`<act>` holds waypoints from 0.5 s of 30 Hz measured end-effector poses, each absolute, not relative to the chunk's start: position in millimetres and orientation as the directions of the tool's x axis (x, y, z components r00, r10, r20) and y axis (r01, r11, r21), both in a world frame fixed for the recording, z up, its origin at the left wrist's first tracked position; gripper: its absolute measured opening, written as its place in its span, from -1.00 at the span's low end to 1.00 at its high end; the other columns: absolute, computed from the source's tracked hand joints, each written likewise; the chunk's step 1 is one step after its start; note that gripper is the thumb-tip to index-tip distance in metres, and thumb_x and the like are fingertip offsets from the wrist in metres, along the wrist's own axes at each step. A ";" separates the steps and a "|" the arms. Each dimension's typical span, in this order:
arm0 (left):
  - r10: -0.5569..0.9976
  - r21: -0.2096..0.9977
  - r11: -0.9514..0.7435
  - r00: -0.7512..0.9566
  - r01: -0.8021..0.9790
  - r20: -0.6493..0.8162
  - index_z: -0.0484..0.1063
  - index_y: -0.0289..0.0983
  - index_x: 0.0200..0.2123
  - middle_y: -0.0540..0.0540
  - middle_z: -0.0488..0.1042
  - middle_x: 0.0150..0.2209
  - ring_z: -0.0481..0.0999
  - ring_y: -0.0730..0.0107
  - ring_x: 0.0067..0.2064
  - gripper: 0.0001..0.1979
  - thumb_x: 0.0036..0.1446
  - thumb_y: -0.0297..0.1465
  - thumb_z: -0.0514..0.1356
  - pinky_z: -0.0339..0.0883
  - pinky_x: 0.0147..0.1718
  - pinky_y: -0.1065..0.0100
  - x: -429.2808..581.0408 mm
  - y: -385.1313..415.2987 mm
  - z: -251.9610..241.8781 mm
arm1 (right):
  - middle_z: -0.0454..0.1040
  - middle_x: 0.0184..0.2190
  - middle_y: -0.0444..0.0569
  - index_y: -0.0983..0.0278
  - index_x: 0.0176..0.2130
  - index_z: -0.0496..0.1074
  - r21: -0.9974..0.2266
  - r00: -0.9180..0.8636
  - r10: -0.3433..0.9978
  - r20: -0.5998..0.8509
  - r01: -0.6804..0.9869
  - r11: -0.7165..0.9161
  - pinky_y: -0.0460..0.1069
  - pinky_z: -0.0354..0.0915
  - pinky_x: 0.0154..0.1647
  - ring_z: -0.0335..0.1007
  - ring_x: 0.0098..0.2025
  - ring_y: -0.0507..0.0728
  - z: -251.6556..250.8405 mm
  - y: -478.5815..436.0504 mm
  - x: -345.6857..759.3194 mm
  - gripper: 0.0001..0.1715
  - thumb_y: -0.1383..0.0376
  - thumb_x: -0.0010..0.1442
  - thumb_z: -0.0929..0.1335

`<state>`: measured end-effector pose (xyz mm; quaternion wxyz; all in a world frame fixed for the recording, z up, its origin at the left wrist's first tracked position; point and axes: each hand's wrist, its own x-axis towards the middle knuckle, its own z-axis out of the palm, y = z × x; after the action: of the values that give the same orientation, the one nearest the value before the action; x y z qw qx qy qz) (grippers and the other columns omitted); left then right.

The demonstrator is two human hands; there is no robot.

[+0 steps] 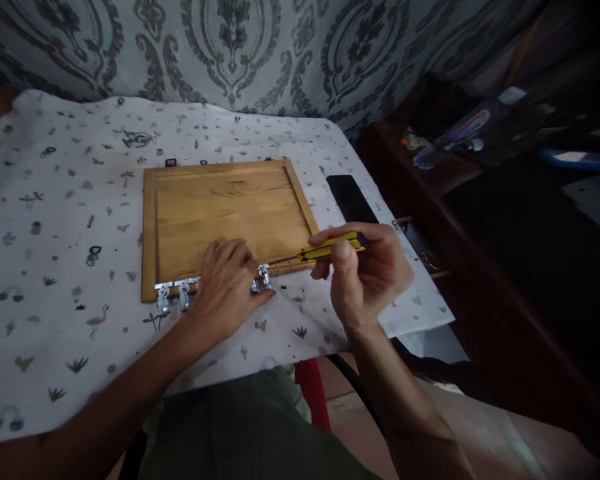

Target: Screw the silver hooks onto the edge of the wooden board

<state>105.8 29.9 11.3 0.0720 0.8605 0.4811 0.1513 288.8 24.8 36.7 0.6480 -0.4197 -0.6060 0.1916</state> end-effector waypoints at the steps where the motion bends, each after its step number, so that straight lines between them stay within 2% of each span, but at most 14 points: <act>1: 0.848 0.268 -0.529 0.491 0.806 0.198 0.57 -0.35 -0.17 -0.22 0.56 -0.08 0.44 -0.08 0.13 -0.63 0.09 -0.19 0.45 0.26 0.14 -0.11 105.8 29.8 11.0 | 0.62 -0.33 -0.12 0.16 -0.19 0.47 -0.778 0.203 0.755 0.624 0.258 0.573 -0.08 0.30 -0.67 0.35 -0.64 -0.07 38.0 22.4 289.4 -0.89 0.18 0.37 0.41; 5: 0.840 0.266 -0.540 0.494 0.798 0.224 0.57 -0.33 -0.17 -0.23 0.56 -0.07 0.43 -0.09 0.14 -0.66 0.11 -0.20 0.44 0.26 0.15 -0.12 106.2 29.2 9.5 | 0.63 -0.33 -0.11 0.14 -0.17 0.49 -0.791 0.159 0.785 0.599 0.272 0.549 -0.07 0.27 -0.73 0.34 -0.65 -0.05 38.4 17.3 292.6 -0.92 0.19 0.35 0.43; 15: 0.843 0.257 -0.536 0.490 0.804 0.224 0.59 -0.34 -0.18 -0.25 0.56 -0.09 0.46 -0.11 0.08 -0.67 0.10 -0.21 0.44 0.30 0.11 -0.12 107.8 29.5 9.6 | 0.62 -0.28 -0.13 0.12 -0.12 0.48 -0.808 0.095 0.819 0.566 0.263 0.527 -0.08 0.33 -0.68 0.40 -0.61 -0.05 31.1 18.0 294.1 -0.92 0.28 0.35 0.43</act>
<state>107.8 29.5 9.6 0.0590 0.8610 0.4782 0.1629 294.1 18.0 31.1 0.6034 -0.4280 -0.6321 0.2304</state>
